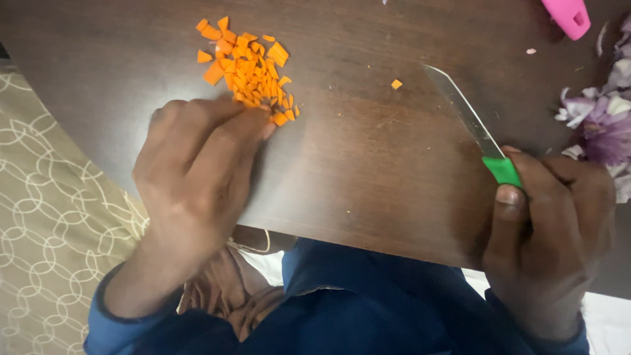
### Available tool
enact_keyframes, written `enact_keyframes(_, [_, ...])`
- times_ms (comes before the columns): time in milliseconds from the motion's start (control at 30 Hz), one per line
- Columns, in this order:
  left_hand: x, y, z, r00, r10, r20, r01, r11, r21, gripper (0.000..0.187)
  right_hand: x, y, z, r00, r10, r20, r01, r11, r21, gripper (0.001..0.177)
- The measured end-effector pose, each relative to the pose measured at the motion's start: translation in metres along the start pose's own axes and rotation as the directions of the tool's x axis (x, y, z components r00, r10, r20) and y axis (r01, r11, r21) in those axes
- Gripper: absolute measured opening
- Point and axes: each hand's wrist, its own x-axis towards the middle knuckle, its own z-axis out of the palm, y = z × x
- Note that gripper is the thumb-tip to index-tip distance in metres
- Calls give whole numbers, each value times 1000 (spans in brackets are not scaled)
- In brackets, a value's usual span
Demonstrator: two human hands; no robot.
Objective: The person cuts a carrot into small pieces using a knife on a table, occasionally moving the pieces into a pile.
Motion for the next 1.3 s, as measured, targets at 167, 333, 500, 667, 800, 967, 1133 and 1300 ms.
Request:
enact_keyframes(167, [2, 2, 1, 999, 19, -26, -18, 999, 33, 22, 7, -5, -3, 1000, 7, -6, -7, 999, 48, 21])
enact_keyframes(333, [-4, 7, -1, 998, -68, 1, 68, 998, -17, 24, 10, -7, -5, 999, -38, -33, 38, 999, 1, 22])
enact_keyframes(500, [-16, 8, 1, 994, -100, -33, 102, 991, 87, 22, 16, -12, -10, 988, -116, -103, 119, 993, 18, 20])
enact_keyframes(667, [-37, -6, 16, 990, 84, -110, -32, 912, 408, 30, 10, -13, -9, 991, -94, -98, 104, 989, 101, 27])
enact_keyframes(800, [-46, -17, 16, 996, 5, -88, 11, 983, 182, 35, 5, -7, -6, 976, -170, -134, 185, 977, 109, 26])
enact_keyframes(967, [-55, -16, 18, 987, -119, -104, 123, 992, 33, 44, 3, 0, 2, 947, -253, -196, 271, 960, 73, 25])
enact_keyframes(1133, [-48, -10, 16, 974, 36, -225, -6, 991, 137, 48, 3, -2, 2, 950, -247, -191, 261, 964, 52, 26])
enact_keyframes(1300, [-30, 2, 7, 979, 18, -201, 6, 993, 120, 34, 7, -11, -11, 960, -229, -164, 241, 969, 58, 27])
